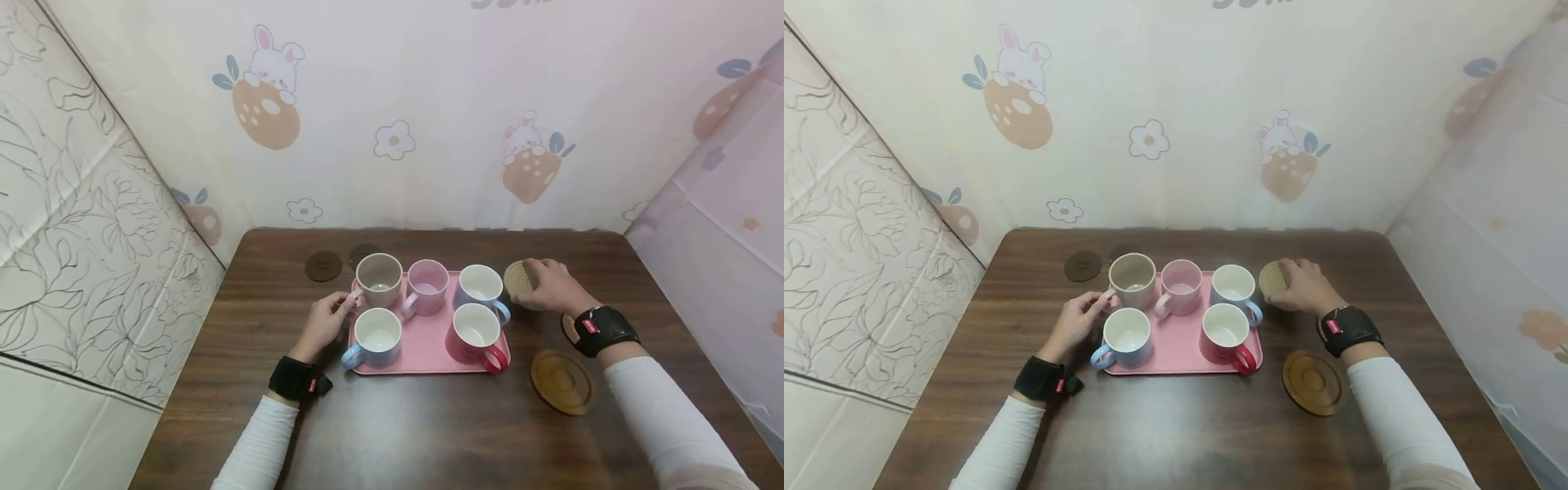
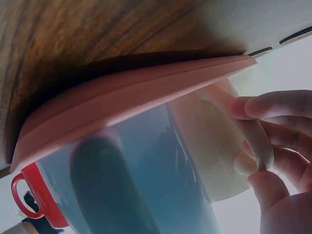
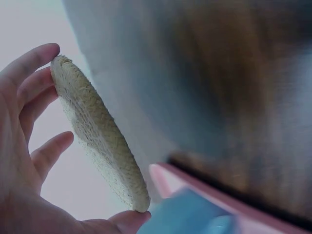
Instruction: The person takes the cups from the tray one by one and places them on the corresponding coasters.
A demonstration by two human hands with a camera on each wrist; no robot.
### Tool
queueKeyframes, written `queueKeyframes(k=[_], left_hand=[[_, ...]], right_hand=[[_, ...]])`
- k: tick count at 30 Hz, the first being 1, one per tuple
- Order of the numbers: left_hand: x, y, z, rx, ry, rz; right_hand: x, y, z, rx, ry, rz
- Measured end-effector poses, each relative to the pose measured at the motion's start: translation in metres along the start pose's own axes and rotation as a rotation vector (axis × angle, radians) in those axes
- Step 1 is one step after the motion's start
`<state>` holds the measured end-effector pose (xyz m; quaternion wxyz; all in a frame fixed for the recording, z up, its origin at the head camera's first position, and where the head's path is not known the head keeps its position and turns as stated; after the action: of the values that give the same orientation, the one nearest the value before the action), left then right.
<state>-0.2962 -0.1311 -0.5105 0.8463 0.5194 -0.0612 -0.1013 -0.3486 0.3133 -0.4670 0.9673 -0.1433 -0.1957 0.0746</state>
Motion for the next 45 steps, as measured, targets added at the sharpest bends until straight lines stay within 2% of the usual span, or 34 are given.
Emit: queueKeyframes(k=[4,10,17,22,26,34,37,40,45], left_hand=[[0.004,-0.001,-0.001,0.019,-0.001,0.012],[0.01,0.0,-0.002,0.021,0.009,-0.005],[0.012,0.003,-0.008,0.007,0.01,-0.001],[0.014,0.006,-0.015,-0.033,0.009,-0.002],[0.017,0.008,-0.019,-0.03,0.005,-0.008],[0.02,0.009,-0.024,-0.018,0.017,-0.006],[0.023,0.01,-0.027,-0.022,0.009,0.0],[0.024,0.011,-0.033,-0.02,-0.008,-0.006],[0.026,0.014,-0.037,-0.021,-0.014,-0.025]], right_hand=[[-0.006,-0.011,0.021,0.007,0.012,0.03],[-0.023,-0.032,0.048,0.012,0.044,0.101],[-0.055,-0.062,0.059,0.05,0.052,0.204],[-0.082,-0.087,0.05,0.097,0.042,0.285],[-0.099,-0.112,0.04,0.149,0.003,0.333],[-0.123,-0.16,0.016,0.251,-0.153,0.375],[-0.131,-0.167,0.002,0.294,-0.197,0.389],[-0.137,-0.166,-0.011,0.36,-0.201,0.392],[-0.14,-0.165,-0.026,0.395,-0.203,0.406]])
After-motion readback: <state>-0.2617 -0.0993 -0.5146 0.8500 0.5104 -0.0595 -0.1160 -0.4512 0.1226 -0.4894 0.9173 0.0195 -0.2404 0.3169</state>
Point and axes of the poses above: each hand's wrist, its own x-axis away from the middle knuckle, its own z-axis out of the back of the hand, y = z × x, the point moved 6 cm from there along -x, towards the middle knuckle, and after that the axes turned 10 degrees about -y, right-handed, at the moved point
